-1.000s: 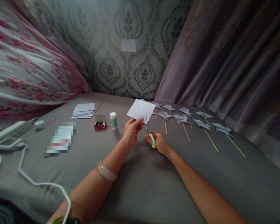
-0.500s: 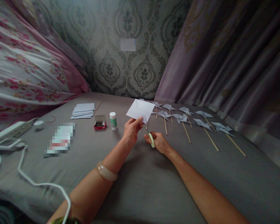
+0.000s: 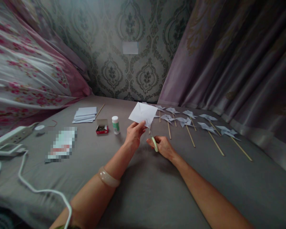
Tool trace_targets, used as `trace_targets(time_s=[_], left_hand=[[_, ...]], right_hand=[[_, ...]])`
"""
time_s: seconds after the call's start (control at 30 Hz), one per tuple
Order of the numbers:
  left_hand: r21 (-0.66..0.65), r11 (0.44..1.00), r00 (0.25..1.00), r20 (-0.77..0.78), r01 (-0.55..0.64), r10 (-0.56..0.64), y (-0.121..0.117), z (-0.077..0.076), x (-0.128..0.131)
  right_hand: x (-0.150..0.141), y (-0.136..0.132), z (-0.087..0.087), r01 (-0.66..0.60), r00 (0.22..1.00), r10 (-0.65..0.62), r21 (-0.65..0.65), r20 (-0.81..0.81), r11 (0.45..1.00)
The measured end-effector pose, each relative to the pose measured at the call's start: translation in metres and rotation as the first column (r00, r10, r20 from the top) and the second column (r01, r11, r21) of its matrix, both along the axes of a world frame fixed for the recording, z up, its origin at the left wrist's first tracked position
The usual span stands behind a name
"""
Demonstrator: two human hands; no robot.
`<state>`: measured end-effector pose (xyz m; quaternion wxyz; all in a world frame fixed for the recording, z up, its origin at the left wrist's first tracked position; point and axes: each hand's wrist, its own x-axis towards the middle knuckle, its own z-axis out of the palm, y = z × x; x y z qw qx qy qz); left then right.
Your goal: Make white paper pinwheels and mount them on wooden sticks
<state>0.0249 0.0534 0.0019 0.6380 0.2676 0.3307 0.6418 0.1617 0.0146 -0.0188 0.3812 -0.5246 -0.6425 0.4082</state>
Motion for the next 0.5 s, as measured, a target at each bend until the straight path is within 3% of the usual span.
trace_targets(time_s=[0.5], left_hand=[[0.011,1.0,1.0,0.0,0.003,-0.003,-0.0004,0.001,-0.0007]], right_hand=[[0.001,-0.0013,0.0014,0.074,0.997,-0.074,0.0,0.009,0.997]])
